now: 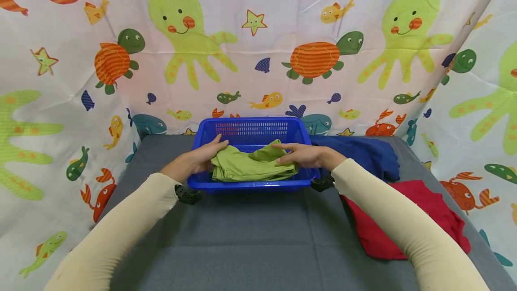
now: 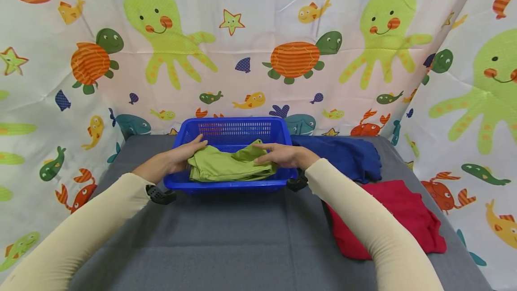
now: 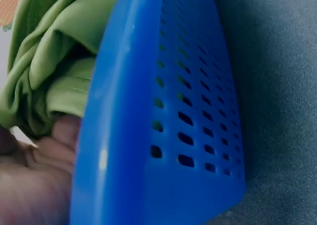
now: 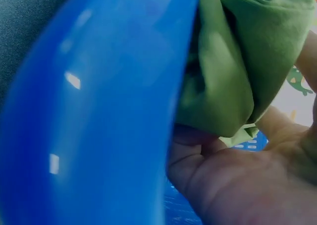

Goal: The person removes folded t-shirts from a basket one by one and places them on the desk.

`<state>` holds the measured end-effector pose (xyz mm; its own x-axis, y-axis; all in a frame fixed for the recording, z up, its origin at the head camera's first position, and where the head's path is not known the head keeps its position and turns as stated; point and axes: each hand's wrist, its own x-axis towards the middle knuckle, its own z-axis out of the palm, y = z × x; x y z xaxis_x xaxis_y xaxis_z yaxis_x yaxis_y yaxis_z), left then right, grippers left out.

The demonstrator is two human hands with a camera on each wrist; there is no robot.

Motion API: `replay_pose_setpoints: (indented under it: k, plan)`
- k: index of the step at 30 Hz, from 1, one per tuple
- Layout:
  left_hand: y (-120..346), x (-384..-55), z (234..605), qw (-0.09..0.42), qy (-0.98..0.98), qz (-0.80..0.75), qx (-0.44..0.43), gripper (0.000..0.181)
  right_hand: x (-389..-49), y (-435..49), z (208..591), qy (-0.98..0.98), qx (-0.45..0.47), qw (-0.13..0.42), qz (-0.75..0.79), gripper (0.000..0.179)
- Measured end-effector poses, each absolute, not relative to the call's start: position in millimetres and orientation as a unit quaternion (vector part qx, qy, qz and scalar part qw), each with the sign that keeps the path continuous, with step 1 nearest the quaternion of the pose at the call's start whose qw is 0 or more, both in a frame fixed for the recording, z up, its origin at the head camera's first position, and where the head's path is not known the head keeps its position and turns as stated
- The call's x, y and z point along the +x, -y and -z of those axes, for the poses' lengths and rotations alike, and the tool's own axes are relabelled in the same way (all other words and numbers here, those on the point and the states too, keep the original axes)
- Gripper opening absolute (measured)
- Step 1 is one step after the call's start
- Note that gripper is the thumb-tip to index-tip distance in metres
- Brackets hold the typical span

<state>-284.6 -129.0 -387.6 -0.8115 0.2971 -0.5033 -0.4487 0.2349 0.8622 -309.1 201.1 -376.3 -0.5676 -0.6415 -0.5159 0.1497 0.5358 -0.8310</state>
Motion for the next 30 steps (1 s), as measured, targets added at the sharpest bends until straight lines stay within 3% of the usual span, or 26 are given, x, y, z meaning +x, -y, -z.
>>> replay_pose_setpoints:
  k: [5, 12, 22, 30]
  plan:
    - [128, -284, 393, 0.339, -0.746, -0.572, -0.046, 0.067, -307, -199, 377, -0.774, -0.159, 0.434, 0.433, 0.075]
    - [124, -282, 397, 0.367, -0.763, -0.530, -0.035, 0.074, -306, -196, 378, -0.808, -0.157, 0.402, 0.402, 0.077]
    - [125, -279, 397, 0.365, -0.741, -0.564, -0.014, 0.083, -305, -200, 372, -0.827, -0.162, 0.341, 0.417, 0.090]
    - [131, -279, 395, 0.374, -0.697, -0.610, 0.035, 0.077, -305, -206, 356, -0.824, -0.187, 0.285, 0.452, 0.091]
